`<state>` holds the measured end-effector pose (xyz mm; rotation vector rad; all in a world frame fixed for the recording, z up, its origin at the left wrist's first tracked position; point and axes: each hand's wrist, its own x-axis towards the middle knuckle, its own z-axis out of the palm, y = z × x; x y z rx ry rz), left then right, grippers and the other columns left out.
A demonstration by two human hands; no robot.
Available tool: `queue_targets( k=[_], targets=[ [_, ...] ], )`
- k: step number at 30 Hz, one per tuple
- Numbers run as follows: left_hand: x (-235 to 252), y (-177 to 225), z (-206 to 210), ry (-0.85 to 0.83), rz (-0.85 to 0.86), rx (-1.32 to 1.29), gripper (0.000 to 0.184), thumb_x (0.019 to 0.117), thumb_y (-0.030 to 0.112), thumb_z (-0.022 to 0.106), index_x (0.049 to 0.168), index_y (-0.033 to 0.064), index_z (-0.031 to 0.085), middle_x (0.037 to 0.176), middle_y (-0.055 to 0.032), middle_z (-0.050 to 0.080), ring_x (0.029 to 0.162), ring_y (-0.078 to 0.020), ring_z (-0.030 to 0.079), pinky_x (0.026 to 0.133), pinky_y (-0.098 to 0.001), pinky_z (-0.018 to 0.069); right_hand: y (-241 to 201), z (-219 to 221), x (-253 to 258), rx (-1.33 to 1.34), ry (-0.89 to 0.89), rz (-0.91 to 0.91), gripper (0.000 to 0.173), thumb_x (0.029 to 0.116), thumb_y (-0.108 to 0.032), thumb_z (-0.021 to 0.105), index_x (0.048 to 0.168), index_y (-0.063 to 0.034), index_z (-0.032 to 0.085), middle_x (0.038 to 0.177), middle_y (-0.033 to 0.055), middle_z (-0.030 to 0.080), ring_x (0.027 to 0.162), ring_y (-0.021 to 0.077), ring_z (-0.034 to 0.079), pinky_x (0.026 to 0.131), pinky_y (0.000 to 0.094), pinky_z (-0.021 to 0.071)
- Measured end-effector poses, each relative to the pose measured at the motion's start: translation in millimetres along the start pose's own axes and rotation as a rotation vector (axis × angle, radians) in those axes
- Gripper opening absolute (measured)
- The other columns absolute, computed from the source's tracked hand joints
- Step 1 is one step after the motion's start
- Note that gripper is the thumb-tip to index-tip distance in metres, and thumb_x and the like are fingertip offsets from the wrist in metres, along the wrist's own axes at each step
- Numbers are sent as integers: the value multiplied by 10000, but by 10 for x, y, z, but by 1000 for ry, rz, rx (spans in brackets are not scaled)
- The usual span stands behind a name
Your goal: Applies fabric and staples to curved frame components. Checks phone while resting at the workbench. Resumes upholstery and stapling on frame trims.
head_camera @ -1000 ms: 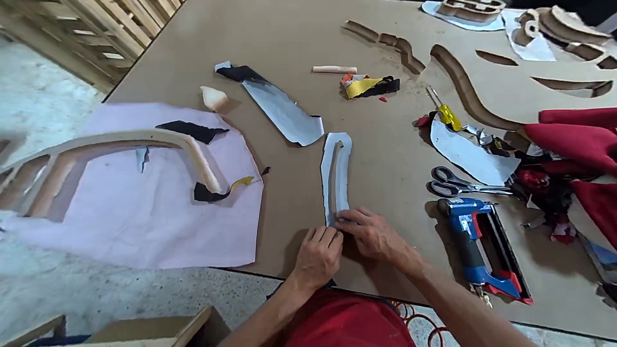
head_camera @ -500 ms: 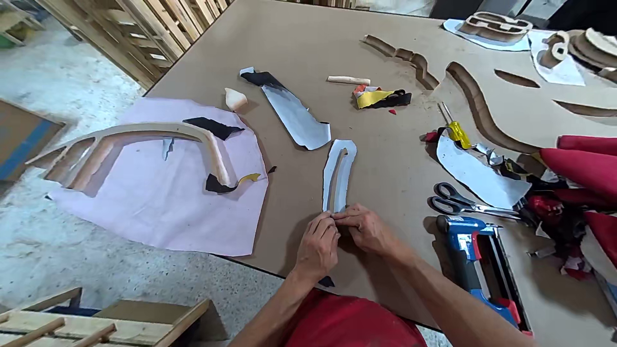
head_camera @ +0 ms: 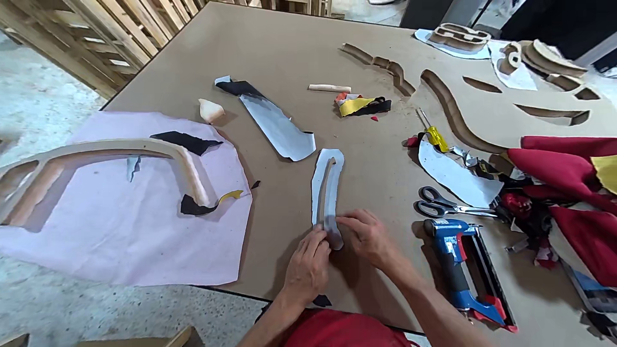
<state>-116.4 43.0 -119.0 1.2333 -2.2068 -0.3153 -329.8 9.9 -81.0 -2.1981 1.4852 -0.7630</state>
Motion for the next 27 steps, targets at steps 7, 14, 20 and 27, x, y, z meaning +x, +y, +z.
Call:
queue_targets(
  k=[7, 14, 20, 27],
  targets=[
    [-215, -6, -47, 38, 67, 130, 265, 1009, 256, 549, 1109, 146, 768, 1110, -51, 733, 1077, -223, 691, 956, -393, 565, 78, 340, 649, -144, -259, -317, 377, 898, -49, 652, 1184, -271, 758, 1318, -7, 646, 1170, 205, 619, 886, 394, 575],
    [-250, -5, -54, 33, 77, 103, 223, 993, 159, 543, 1023, 140, 763, 1050, -36, 745, 1054, -207, 700, 941, -372, 576, 254, 308, 754, -89, -255, -376, 312, 884, -50, 696, 1102, -256, 780, 1259, -42, 669, 1177, 170, 614, 930, 373, 571],
    [-244, 6, -52, 23, 86, 133, 229, 993, 157, 529, 995, 145, 757, 1048, -25, 744, 1052, -200, 696, 935, -373, 570, 300, 314, 793, -65, -238, -442, 268, 921, -65, 674, 1093, -239, 784, 1231, -25, 686, 1177, 174, 618, 955, 356, 557],
    [-250, 12, -67, 2, 67, 129, 232, 997, 171, 523, 997, 143, 753, 1058, -26, 742, 1062, -201, 691, 940, -378, 565, 363, 322, 820, -42, -242, -500, 291, 910, -43, 664, 1097, -230, 785, 1233, -19, 685, 1200, 173, 607, 994, 348, 542]
  ],
)
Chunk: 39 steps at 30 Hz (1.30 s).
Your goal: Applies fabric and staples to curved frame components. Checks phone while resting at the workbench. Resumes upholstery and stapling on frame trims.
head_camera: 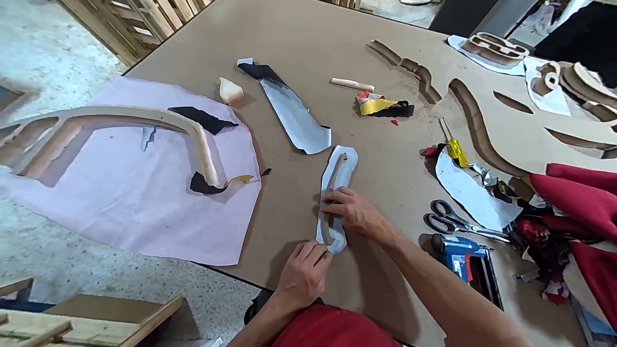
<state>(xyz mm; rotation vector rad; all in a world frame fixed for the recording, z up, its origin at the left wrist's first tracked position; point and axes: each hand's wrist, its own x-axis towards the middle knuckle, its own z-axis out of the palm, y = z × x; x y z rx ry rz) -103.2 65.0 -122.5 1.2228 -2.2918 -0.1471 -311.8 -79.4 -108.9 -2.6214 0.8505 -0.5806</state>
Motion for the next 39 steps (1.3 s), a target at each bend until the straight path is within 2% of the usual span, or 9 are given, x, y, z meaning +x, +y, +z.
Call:
queue_targets(
  k=[5, 8, 13, 18, 26, 30, 32, 36, 39],
  targets=[
    [17, -10, -7, -15, -2, -1, 242, 999, 189, 512, 994, 140, 749, 1053, -27, 741, 1052, -203, 692, 929, -377, 565, 54, -8, 17, 61, 8, -4, 287, 901, -36, 676, 1093, -213, 795, 1223, -11, 695, 1192, 167, 617, 1001, 325, 544],
    [18, -7, -7, -21, -2, -4, 237, 997, 191, 516, 985, 132, 745, 1053, -31, 742, 1056, -202, 691, 932, -378, 564, 83, 17, 6, 104, 29, 5, 258, 932, -70, 663, 1103, -211, 795, 1254, 24, 686, 1201, 186, 614, 1010, 340, 538],
    [18, -1, -14, -27, -19, -23, 276, 1017, 278, 509, 997, 140, 747, 1074, -30, 738, 1075, -202, 683, 944, -382, 557, 21, 41, -52, 73, 75, 63, 361, 899, -37, 663, 1153, -261, 786, 1212, 53, 651, 1180, 206, 598, 972, 350, 552],
    [19, 5, -16, -27, -32, -29, 276, 1015, 300, 527, 1020, 134, 748, 1084, -35, 738, 1076, -200, 686, 949, -383, 559, 43, 82, -83, 59, 97, 71, 377, 899, -39, 657, 1158, -280, 787, 1261, 59, 648, 1217, 222, 586, 988, 363, 547],
    [137, 139, -10, -73, -284, -80, 278, 952, 385, 625, 1079, 183, 768, 1125, -5, 719, 1096, -199, 649, 945, -377, 542, 53, 95, -87, 41, 128, 81, 346, 919, -50, 645, 1148, -267, 789, 1232, 57, 659, 1202, 216, 596, 998, 354, 542],
    [132, 161, 34, -40, -256, -24, 252, 996, 317, 571, 1024, 184, 784, 1064, -10, 725, 1039, -200, 663, 905, -369, 552, 66, 112, -105, 18, 144, 46, 376, 907, -28, 631, 1160, -257, 789, 1200, 44, 669, 1211, 214, 589, 1017, 349, 528],
    [133, 159, 46, -11, -198, 41, 262, 1008, 301, 551, 1000, 178, 782, 1036, -8, 736, 1006, -198, 678, 880, -379, 554, 47, 99, -122, 17, 146, 52, 357, 919, -63, 625, 1185, -243, 780, 1181, 21, 679, 1205, 192, 591, 1023, 341, 522],
    [207, 190, 37, 4, -181, 144, 289, 990, 370, 558, 984, 173, 769, 1012, -2, 742, 954, -187, 690, 851, -381, 551, 37, 118, -185, -3, 162, 67, 333, 962, -193, 555, 1231, -192, 751, 1197, -4, 700, 1206, 175, 604, 1034, 351, 508],
    [259, 218, 67, 24, -138, 180, 290, 997, 352, 555, 967, 151, 763, 959, -17, 737, 887, -189, 694, 797, -370, 561, 19, 111, -184, -24, 157, 84, 292, 986, -297, 597, 1217, -211, 752, 1210, -20, 698, 1208, 169, 602, 1034, 359, 503]
  ],
)
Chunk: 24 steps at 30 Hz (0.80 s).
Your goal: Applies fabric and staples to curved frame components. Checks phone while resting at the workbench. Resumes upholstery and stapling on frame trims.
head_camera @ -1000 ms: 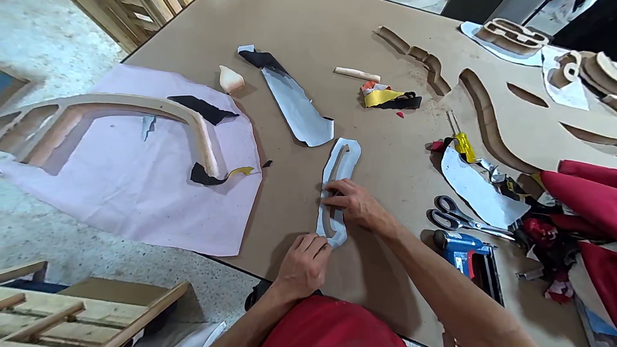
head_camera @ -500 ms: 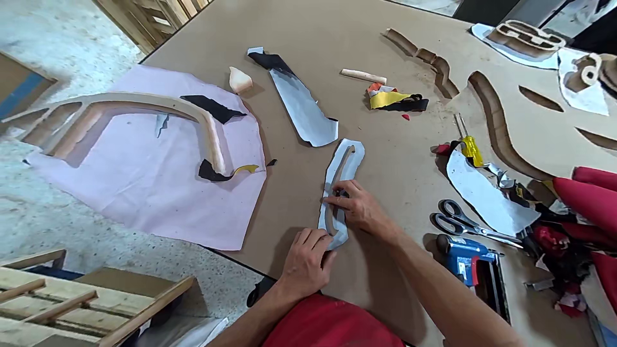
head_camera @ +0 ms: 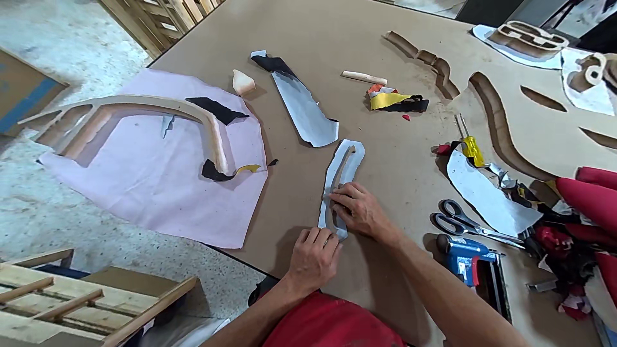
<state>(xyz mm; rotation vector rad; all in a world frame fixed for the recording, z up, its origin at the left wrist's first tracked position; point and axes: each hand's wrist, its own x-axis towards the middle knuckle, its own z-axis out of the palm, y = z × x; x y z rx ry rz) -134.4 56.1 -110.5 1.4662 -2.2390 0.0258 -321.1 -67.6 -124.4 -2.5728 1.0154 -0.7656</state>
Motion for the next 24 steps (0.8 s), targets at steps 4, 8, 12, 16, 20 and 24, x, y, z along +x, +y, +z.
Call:
queue_targets(
  k=[4, 8, 12, 16, 20, 24],
  targets=[
    [3, 6, 25, 4, 26, -2, 287, 1010, 315, 542, 960, 140, 764, 933, -29, 732, 850, -198, 692, 759, -377, 567, 2, 10, -1, 4, 19, 24, 275, 984, -323, 619, 1206, -242, 760, 1222, -31, 697, 1206, 164, 603, 1004, 368, 515],
    [73, 25, 35, 36, -18, -43, 264, 984, 264, 562, 871, 112, 745, 849, -42, 718, 796, -198, 695, 702, -357, 579, 1, 19, -8, 45, 35, 32, 258, 991, -310, 632, 1198, -238, 769, 1231, -24, 699, 1216, 165, 601, 1017, 378, 510],
    [161, 68, 71, 70, -284, -181, 211, 904, 254, 613, 783, 119, 721, 784, -11, 672, 757, -159, 677, 667, -325, 587, 13, 6, 6, 65, 29, 35, 255, 991, -315, 634, 1188, -240, 777, 1219, -24, 703, 1209, 166, 601, 1021, 372, 505],
    [191, 102, 61, 49, -465, -241, 182, 873, 252, 621, 764, 136, 707, 786, 10, 655, 773, -148, 650, 711, -347, 556, 14, 7, 7, 75, 21, 39, 255, 999, -323, 625, 1184, -245, 781, 1220, -33, 704, 1207, 156, 597, 1016, 360, 505],
    [251, 115, 25, -20, -514, -225, 163, 860, 225, 616, 752, 130, 694, 775, 1, 646, 793, -180, 636, 729, -392, 519, 14, 1, 12, 86, 16, 39, 245, 995, -302, 631, 1174, -237, 787, 1208, -32, 708, 1207, 157, 598, 1018, 358, 504],
    [233, -14, 12, -85, -429, -240, 198, 912, 261, 624, 1025, 146, 739, 1166, -34, 696, 1087, -262, 640, 887, -485, 523, -15, -13, 38, 74, -7, 67, 244, 996, -285, 624, 1173, -245, 788, 1211, -46, 710, 1207, 148, 601, 1005, 359, 512]
  ],
)
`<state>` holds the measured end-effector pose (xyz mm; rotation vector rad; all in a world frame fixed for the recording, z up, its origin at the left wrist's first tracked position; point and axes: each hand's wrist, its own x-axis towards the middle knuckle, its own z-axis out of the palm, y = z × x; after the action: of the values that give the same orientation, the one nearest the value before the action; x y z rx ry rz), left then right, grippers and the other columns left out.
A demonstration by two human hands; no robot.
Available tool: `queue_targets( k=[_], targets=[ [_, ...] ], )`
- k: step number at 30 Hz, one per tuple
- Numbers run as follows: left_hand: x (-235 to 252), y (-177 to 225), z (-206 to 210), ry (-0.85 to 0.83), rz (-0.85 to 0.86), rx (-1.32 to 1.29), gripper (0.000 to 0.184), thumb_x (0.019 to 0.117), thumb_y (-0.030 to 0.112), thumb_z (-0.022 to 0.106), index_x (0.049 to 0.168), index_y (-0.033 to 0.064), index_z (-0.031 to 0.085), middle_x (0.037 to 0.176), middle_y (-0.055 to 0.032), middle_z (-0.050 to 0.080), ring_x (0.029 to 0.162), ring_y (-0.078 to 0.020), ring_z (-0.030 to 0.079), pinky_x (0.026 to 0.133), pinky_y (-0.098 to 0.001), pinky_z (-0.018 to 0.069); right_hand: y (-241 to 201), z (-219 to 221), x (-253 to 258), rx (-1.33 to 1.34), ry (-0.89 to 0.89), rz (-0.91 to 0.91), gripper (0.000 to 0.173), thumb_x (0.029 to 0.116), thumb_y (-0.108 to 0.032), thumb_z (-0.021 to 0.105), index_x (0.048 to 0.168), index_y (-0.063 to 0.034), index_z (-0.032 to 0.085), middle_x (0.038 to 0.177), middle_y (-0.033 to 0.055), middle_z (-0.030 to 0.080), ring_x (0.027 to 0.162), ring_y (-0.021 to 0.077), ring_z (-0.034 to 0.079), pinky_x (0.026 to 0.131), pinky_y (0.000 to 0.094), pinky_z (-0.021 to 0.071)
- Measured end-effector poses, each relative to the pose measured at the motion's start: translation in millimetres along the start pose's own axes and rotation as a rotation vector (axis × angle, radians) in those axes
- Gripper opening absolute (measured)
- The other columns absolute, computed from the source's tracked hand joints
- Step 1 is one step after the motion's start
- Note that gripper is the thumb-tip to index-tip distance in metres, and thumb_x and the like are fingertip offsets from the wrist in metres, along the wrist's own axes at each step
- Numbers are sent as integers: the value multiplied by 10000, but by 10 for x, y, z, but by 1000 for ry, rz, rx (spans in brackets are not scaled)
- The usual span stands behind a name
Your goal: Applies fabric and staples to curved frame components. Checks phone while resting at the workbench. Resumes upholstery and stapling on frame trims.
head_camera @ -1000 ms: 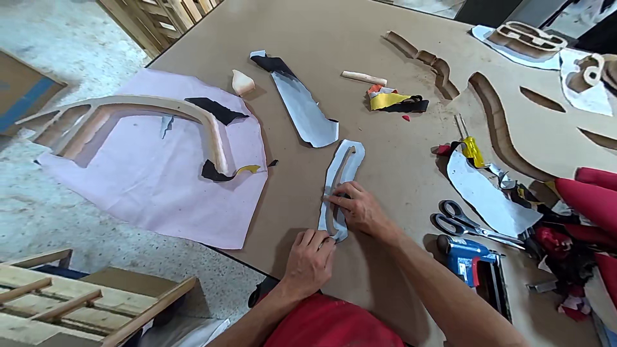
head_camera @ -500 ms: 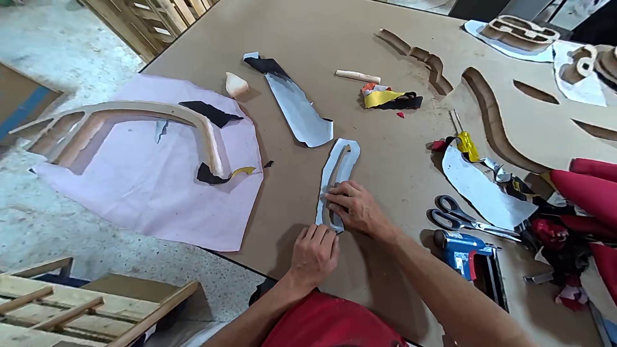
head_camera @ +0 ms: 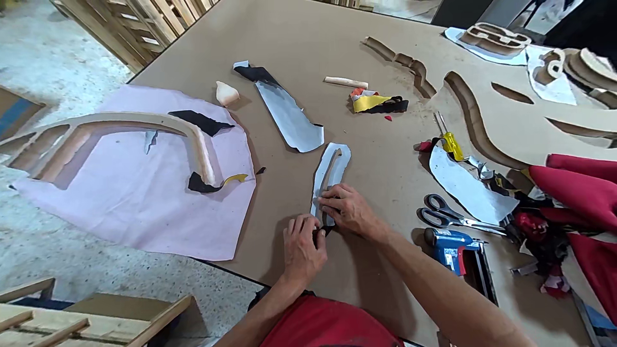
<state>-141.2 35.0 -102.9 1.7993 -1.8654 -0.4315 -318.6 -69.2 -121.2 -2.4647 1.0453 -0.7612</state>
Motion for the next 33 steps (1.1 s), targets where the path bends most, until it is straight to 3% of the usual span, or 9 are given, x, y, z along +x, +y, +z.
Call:
queue_targets(
  k=[4, 7, 9, 13, 15, 18, 21, 26, 33],
  targets=[
    [65, -134, -58, -71, 73, 9, 247, 942, 346, 616, 1093, 265, 794, 1535, 92, 531, 1342, -234, 535, 989, -532, 458, -282, -256, -45, -9, 1, 160, 282, 986, -230, 619, 1235, -218, 753, 1283, -43, 688, 1240, 142, 604, 1018, 358, 537],
    [109, -165, -52, -53, 86, -30, 226, 953, 361, 611, 1030, 298, 814, 1488, 148, 571, 1379, -191, 509, 1021, -520, 432, -774, -807, -529, -254, 196, 495, 326, 975, -232, 646, 1293, -215, 717, 1353, 28, 653, 1247, 217, 625, 986, 448, 568],
    [132, -189, -39, -31, 99, -60, 217, 952, 351, 617, 1001, 299, 822, 1434, 158, 617, 1366, -182, 519, 1014, -508, 424, -969, -1098, -1076, -444, 306, 765, 376, 924, -240, 690, 1283, -133, 722, 1304, 183, 650, 1207, 391, 622, 946, 585, 541],
    [160, -244, -54, -53, 127, -97, 204, 952, 338, 631, 997, 295, 825, 1397, 126, 647, 1338, -197, 531, 1010, -499, 425, -1117, -1136, -1988, -512, 151, 1256, 877, 815, -536, 752, 1498, -40, 514, 1314, 390, 548, 1163, 613, 547, 893, 756, 456],
    [180, -270, -53, -63, 145, -105, 198, 944, 332, 638, 994, 296, 826, 1408, 132, 638, 1331, -197, 535, 996, -489, 431, -1061, -1005, -2155, -482, 134, 1379, 979, 811, -583, 740, 1550, -25, 424, 1302, 384, 562, 1107, 587, 595, 859, 746, 478],
    [212, -290, -68, -91, 170, -112, 206, 954, 345, 631, 1014, 298, 823, 1465, 143, 594, 1347, -207, 525, 968, -479, 443, -981, -1079, -2037, -399, 114, 1468, 872, 833, -368, 756, 1546, -2, 412, 1339, 336, 578, 1178, 533, 596, 938, 738, 448],
    [234, -315, -81, -113, 182, -129, 197, 948, 340, 641, 994, 292, 826, 1442, 142, 614, 1334, -202, 531, 968, -467, 435, -1235, -1380, -1735, -350, 34, 1569, 709, 794, -270, 715, 1440, -31, 546, 1110, 302, 683, 1022, 522, 649, 826, 756, 459],
    [241, -330, -88, -122, 187, -151, 212, 959, 348, 625, 1006, 294, 825, 1450, 138, 608, 1319, -216, 539, 934, -475, 440, -1958, -1395, -1001, -38, -24, 1368, 402, 847, -432, 741, 962, -48, 719, 746, 47, 703, 645, 169, 691, 598, 452, 586],
    [253, -346, -68, -98, 223, -149, 176, 944, 351, 658, 982, 298, 821, 1436, 116, 622, 1275, -233, 561, 900, -468, 451, -1982, -831, -509, -117, -140, 1095, 272, 804, -432, 680, 872, -176, 743, 667, -49, 673, 587, 73, 652, 507, 360, 529]
  ],
)
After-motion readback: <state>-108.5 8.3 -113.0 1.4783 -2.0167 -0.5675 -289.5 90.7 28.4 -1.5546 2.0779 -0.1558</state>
